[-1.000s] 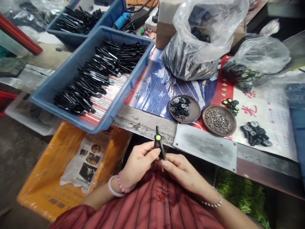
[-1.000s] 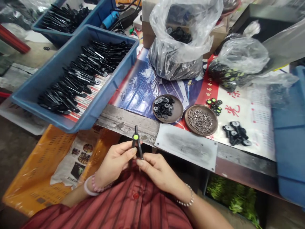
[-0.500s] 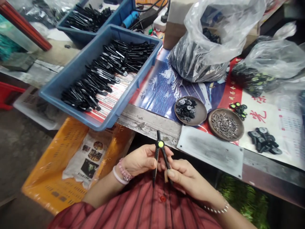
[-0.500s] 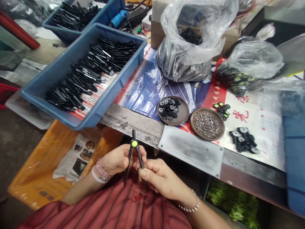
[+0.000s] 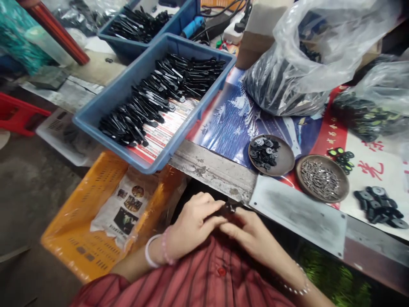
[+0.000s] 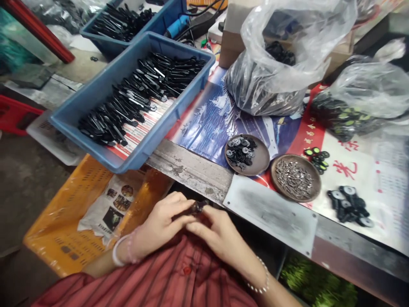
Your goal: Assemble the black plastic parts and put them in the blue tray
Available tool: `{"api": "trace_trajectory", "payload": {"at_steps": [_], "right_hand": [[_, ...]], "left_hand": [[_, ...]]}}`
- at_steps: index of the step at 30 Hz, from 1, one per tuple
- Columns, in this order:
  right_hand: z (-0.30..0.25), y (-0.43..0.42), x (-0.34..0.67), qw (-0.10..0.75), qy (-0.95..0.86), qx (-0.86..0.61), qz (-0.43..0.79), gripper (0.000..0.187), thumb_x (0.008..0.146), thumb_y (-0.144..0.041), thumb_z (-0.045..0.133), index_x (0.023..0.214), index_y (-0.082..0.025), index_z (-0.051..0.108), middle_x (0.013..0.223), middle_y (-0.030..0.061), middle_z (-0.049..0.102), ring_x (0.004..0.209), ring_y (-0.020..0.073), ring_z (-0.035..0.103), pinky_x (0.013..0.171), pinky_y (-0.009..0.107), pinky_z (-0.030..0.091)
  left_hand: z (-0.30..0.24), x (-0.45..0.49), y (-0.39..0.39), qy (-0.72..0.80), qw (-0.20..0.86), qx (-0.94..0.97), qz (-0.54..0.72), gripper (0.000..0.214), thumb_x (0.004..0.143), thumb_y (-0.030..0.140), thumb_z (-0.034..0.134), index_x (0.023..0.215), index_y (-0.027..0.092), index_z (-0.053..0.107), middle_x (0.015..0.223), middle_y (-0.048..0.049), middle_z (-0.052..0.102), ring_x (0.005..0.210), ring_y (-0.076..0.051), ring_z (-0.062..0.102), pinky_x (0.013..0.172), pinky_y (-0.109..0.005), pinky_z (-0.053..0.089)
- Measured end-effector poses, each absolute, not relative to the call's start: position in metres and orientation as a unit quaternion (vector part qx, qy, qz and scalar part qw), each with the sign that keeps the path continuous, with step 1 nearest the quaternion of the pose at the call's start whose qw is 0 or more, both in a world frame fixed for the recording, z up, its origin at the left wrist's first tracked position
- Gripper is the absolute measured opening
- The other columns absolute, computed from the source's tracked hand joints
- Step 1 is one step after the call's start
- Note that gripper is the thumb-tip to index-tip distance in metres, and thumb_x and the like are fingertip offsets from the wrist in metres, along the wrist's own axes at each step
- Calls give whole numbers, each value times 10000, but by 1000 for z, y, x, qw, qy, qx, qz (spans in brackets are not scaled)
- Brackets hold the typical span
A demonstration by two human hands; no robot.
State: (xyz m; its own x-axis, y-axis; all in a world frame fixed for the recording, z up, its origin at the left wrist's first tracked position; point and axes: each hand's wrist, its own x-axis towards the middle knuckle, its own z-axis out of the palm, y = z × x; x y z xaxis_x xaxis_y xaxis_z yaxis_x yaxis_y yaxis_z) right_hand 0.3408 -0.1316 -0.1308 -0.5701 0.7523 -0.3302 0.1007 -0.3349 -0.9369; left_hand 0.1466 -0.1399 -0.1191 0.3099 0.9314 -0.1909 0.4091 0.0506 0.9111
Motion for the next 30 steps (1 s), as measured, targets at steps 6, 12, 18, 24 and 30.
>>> {"api": "trace_trajectory", "payload": {"at_steps": [6,12,18,24,30], "right_hand": [[-124,-128,348,357,-466,-475,656,204,941,-400,668,979,-204,630,715,-9,605,510,90,539,457,186,442],[-129,-136,333,379,-406,-470,685,223,954,-387,652,868,-194,580,654,-33,589,407,57,466,377,170,384],[-126,-136,325,369,-418,-478,679,241,951,-398,656,861,-197,559,641,-41,572,406,54,448,388,174,382],[-127,-129,317,278,-476,-473,688,319,964,-505,592,1024,-191,586,753,-4,589,513,88,516,479,207,440],[-145,-129,297,155,-466,-429,759,442,950,-572,577,1147,-177,567,795,18,610,510,78,454,442,191,359]], "left_hand": [[-127,149,-157,500,264,791,234,484,994,124,402,1464,194,494,1053,-118,680,927,-227,660,849,-354,550],[-132,148,-163,480,231,780,330,501,968,73,486,1443,229,516,1110,-105,718,989,-216,679,886,-337,551],[-133,146,-164,473,325,711,407,399,947,58,473,1293,184,626,1101,-127,693,1017,-210,658,908,-325,549],[-132,142,-160,515,605,383,472,218,882,165,664,1098,192,662,929,-38,692,821,-151,654,761,-263,527],[-139,139,-154,421,647,-41,634,316,741,161,812,991,162,618,873,-21,701,735,-120,660,723,-249,513]]}}
